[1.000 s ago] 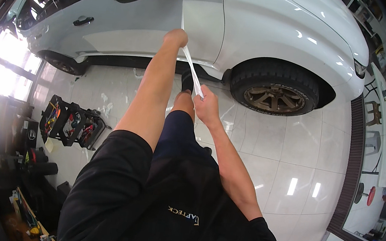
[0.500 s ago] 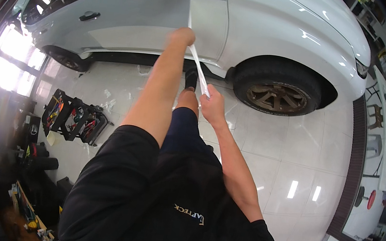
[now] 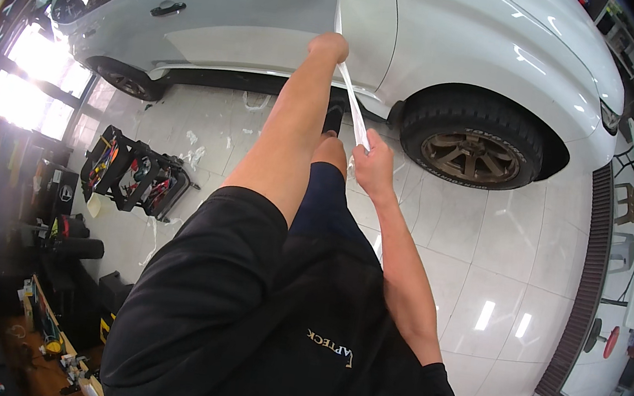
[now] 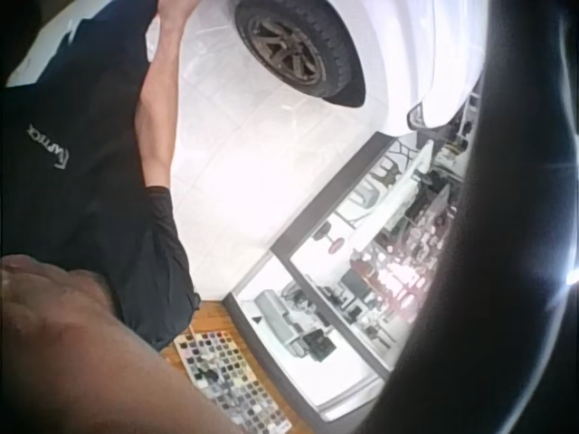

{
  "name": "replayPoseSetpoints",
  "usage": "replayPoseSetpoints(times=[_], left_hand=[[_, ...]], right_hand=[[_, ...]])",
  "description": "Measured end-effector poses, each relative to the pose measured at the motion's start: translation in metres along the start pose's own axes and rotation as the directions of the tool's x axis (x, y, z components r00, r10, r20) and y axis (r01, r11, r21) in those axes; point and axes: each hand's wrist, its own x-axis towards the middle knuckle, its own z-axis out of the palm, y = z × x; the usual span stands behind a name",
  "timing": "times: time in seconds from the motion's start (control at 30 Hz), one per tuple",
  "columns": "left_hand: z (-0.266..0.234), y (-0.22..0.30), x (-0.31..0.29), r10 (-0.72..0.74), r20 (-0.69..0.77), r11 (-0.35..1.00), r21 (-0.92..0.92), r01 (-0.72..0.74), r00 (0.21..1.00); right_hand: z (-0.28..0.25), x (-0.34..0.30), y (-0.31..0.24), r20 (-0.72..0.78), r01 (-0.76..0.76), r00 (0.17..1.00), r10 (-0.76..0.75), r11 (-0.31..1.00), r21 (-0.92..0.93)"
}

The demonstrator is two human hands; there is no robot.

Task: The person applies a white protective film to the side panel of a white car. They peel back the backing, position the film, and smooth it onto the door and fender areas using their hands.

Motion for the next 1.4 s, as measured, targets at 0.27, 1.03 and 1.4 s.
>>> replayPoseSetpoints(times=[0.27, 1.03, 1.4], left_hand=[[0.001, -0.002, -0.007, 0.01, -0.018, 1.0, 0.021, -0.009, 1.0], [0.0, 0.005, -0.038, 0.037, 0.007, 0.996, 0.079, -0.038, 0.999], [0.011, 0.001, -0.034, 0.059, -0.048, 0.995, 0.08, -0.055, 0.997]], right_hand=[[-0.001, -0.011, -0.004, -0.021, 0.04, 0.999, -0.04, 0.999, 0.017], [-0.018, -0.039, -0.015, 0.004, 0.012, 1.0, -0.012, 1.0, -0.012], [-0.025, -0.051, -0.014, -0.004, 0.013, 1.0, -0.013, 0.998, 0.057]])
